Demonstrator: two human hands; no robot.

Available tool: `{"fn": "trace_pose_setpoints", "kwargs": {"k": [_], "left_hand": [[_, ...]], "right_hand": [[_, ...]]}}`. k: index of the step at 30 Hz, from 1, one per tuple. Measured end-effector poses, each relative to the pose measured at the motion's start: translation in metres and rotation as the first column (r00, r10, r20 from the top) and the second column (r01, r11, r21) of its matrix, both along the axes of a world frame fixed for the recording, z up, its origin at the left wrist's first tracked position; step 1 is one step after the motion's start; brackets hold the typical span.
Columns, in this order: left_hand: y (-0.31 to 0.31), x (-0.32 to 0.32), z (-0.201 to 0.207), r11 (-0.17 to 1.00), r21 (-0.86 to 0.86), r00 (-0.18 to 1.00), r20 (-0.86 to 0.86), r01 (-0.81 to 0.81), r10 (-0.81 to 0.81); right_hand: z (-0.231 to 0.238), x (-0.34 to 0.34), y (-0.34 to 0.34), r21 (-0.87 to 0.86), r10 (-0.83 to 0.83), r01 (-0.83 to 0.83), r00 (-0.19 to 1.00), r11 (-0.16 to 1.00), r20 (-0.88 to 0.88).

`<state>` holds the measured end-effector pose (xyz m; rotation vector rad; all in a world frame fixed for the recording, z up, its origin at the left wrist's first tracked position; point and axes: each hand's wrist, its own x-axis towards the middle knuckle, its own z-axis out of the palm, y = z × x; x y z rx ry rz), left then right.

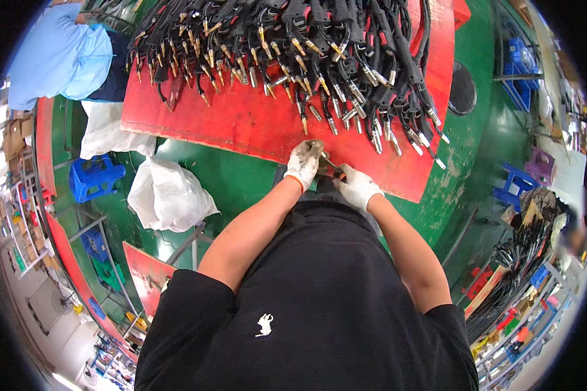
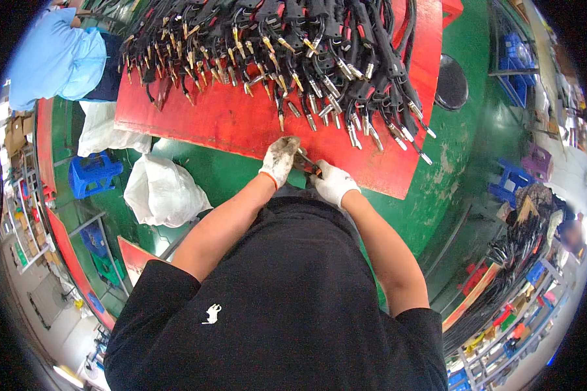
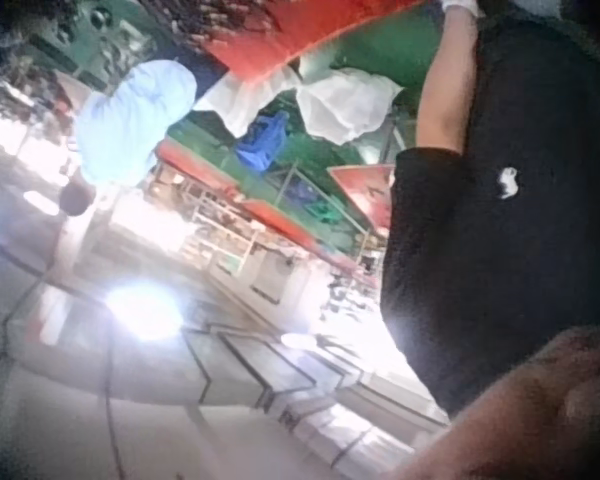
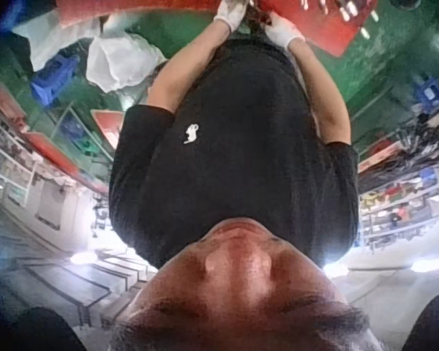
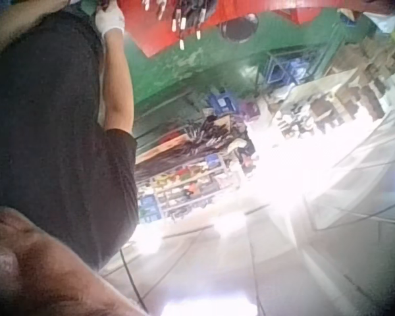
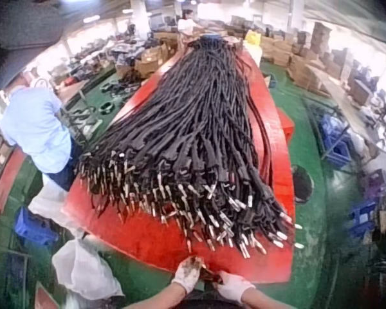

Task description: Manually assembling and trimming industrial cable torch assemblies using pliers.

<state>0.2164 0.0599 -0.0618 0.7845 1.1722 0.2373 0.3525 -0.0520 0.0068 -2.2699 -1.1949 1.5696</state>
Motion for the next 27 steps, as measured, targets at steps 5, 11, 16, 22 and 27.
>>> {"fn": "trace_pose_setpoints", "kwargs": {"k": [5, 11, 16, 22, 27], "left_hand": [[0.028, -0.017, -0.024, 0.937, 0.081, 0.932, -0.109, -0.34, 0.347], [0.091, -0.044, -0.071, 0.933, 0.359, 0.968, -0.238, 0.014, 0.077], [0.122, -0.001, -0.034, 0.712, 0.544, 0.806, -0.589, 0.444, -0.052], [0.124, 0.021, -0.024, 0.781, 0.42, 0.709, -0.704, 0.462, -0.041], [0.118, 0.023, -0.019, 0.826, 0.382, 0.725, -0.687, 0.415, -0.047]], "right_hand": [[-0.007, 0.004, 0.004, -0.002, -0.032, 0.032, 0.999, 0.999, -0.008], [-0.013, 0.0, 0.034, -0.073, -0.133, 0.126, 0.987, 0.989, -0.09], [-0.054, -0.022, 0.036, -0.135, -0.443, 0.422, 0.848, 0.896, -0.291], [-0.056, -0.043, 0.045, -0.234, -0.686, 0.649, 0.643, 0.724, -0.341], [-0.081, -0.04, 0.034, -0.087, -0.649, 0.649, 0.725, 0.756, -0.232]]}}
